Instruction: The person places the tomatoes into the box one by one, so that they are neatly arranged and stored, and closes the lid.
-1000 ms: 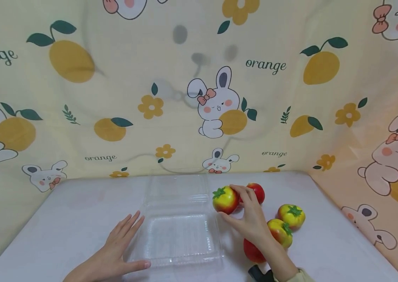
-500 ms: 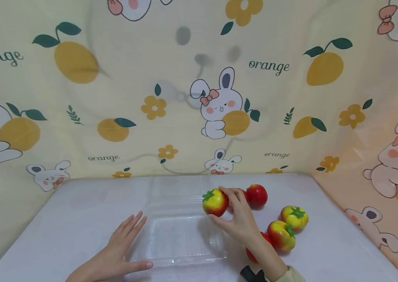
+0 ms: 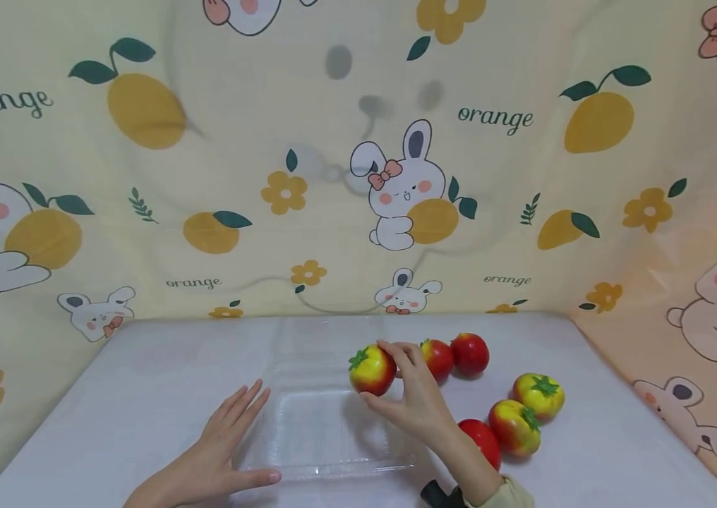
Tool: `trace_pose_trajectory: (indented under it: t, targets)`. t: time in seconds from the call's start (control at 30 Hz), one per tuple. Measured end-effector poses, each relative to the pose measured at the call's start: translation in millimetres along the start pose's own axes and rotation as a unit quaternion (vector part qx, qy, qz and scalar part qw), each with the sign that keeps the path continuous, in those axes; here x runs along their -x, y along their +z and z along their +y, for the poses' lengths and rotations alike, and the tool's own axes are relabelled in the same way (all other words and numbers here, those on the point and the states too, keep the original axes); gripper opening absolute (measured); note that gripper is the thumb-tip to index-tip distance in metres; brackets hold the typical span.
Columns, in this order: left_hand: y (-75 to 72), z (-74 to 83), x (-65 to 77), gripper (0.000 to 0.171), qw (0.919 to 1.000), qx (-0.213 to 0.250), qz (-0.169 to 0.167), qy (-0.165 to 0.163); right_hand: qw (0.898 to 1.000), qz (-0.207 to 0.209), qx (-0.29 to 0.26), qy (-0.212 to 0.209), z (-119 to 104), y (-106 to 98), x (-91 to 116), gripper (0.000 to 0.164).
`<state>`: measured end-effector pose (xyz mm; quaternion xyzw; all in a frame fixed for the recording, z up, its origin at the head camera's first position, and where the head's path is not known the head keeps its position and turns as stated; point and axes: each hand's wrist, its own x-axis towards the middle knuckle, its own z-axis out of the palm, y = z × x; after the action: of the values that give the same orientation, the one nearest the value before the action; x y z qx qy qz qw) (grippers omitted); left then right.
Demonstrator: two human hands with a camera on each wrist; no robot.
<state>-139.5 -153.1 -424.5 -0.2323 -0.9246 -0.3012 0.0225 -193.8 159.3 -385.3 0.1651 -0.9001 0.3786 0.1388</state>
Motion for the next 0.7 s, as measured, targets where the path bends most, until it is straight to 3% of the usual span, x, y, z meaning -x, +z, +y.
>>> trace_pose_trajectory:
  t: [0.27,0.7]
  targets:
    - [-1.3,-0.1,-1.5,0.111,0.9998,0.008,-0.014,-0.013,1.0,-0.026,0.003,0.007,-5.6,9.7,-1.3,0.074]
    - [-3.0,3.3,-2.7,0.112,0.9988,0.005,-0.032,-0.037,0.998,-0.063,-0.019,-0.018,-12.3,27.1,-1.3,0.072]
